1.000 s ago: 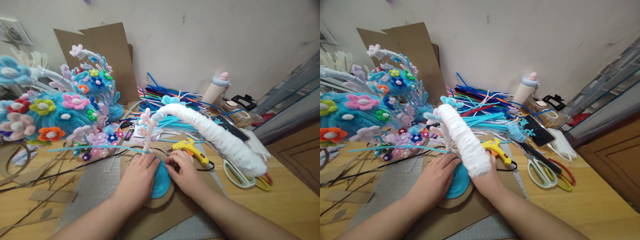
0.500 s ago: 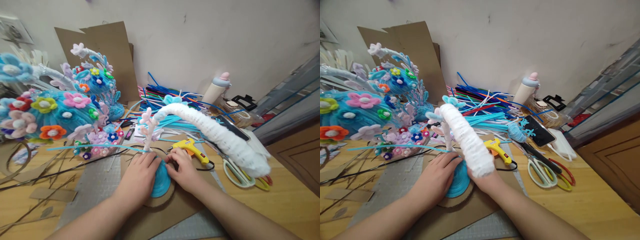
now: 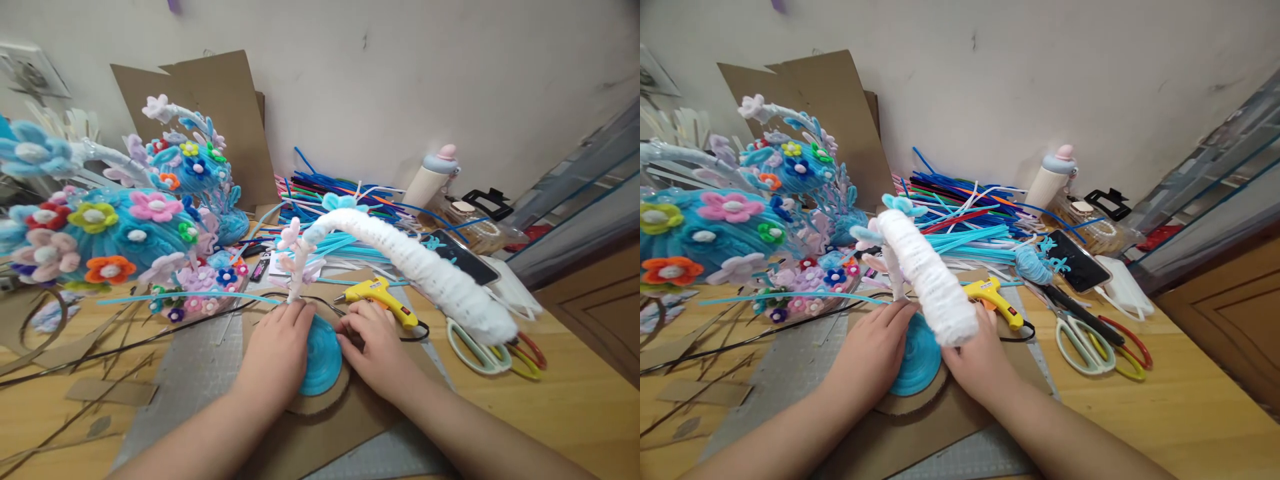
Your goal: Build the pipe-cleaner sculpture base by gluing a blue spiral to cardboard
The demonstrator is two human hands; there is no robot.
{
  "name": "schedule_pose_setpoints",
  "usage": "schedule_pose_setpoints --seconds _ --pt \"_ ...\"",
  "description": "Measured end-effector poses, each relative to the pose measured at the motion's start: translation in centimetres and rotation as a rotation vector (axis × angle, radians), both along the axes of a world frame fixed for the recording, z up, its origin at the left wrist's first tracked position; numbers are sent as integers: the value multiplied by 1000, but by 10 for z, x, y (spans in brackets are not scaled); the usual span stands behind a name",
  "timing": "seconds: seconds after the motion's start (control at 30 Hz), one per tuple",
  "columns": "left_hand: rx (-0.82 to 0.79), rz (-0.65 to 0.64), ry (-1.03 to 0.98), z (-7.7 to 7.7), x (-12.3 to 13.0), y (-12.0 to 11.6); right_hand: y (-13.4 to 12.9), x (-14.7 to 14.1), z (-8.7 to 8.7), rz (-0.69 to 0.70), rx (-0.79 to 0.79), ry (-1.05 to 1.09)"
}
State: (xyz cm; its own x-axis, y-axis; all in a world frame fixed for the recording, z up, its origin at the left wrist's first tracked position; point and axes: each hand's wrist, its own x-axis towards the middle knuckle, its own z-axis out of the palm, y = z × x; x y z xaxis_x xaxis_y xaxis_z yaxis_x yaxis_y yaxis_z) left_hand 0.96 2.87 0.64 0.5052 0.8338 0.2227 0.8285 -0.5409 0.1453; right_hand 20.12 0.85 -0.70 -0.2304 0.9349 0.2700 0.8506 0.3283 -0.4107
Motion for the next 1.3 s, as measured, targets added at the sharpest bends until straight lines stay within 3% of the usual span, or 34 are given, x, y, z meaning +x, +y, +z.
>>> schedule_pose_setpoints --seconds 0.37,0.63,1.03,1.3 --pt "-9 122 161 13 5 5 -10 2 12 91 -24 36" --pt "53 85 102 3 2 5 -10 0 8 59 -79 28" --pt "276 -90 -149 2 1 -2 -6 1 4 51 -105 128" --pt "296 -94 -163 0 0 -1 -5 0 8 64 -120 106"
